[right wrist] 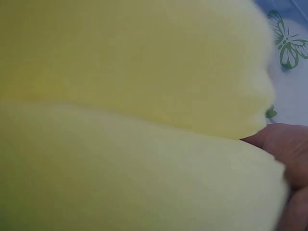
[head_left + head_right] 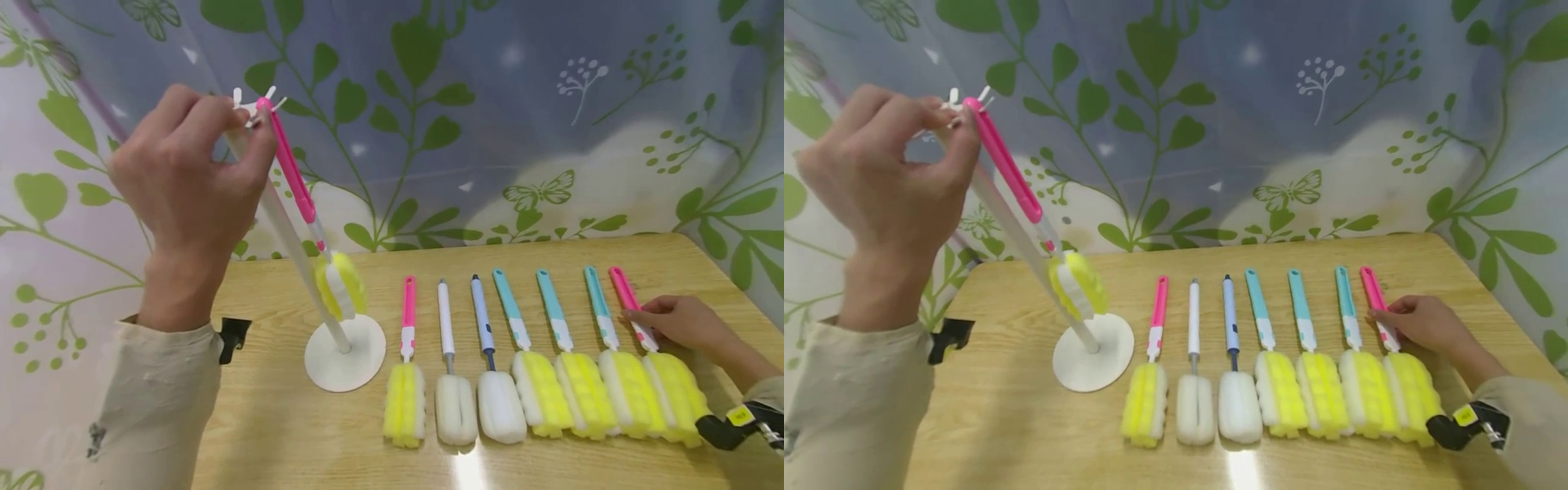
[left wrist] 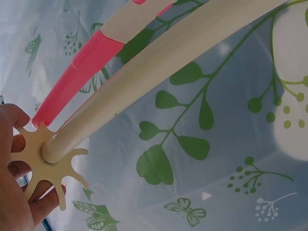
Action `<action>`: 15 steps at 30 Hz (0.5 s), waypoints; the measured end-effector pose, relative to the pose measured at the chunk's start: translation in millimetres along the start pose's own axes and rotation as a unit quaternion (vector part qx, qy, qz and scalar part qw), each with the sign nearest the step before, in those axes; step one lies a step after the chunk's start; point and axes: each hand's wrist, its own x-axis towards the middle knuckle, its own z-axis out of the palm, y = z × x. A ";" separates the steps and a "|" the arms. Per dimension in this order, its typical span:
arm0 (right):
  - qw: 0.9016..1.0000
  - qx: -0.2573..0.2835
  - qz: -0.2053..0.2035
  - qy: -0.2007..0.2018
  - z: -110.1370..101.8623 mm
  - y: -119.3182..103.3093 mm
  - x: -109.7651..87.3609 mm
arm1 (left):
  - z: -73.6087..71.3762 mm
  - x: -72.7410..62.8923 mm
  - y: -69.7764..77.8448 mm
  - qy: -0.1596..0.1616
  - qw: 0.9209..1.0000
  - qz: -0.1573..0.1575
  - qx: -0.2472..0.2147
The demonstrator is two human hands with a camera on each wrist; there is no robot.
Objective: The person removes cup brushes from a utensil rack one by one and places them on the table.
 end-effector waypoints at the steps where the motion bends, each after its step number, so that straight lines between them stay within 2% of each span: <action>1: 1.000 -0.003 -0.003 0.002 0.3 -0.7 0.5 | -0.3 0.0 -0.4 0.003 1.000 -0.001 0.000; 10: 1.000 -0.019 0.005 0.004 0.5 -1.6 -0.5 | -0.4 -0.2 -0.6 0.007 1.000 -0.001 0.000; 15: 1.000 -0.001 0.002 0.001 -0.2 -0.6 -2.2 | -0.4 0.8 0.1 0.007 1.000 0.003 0.000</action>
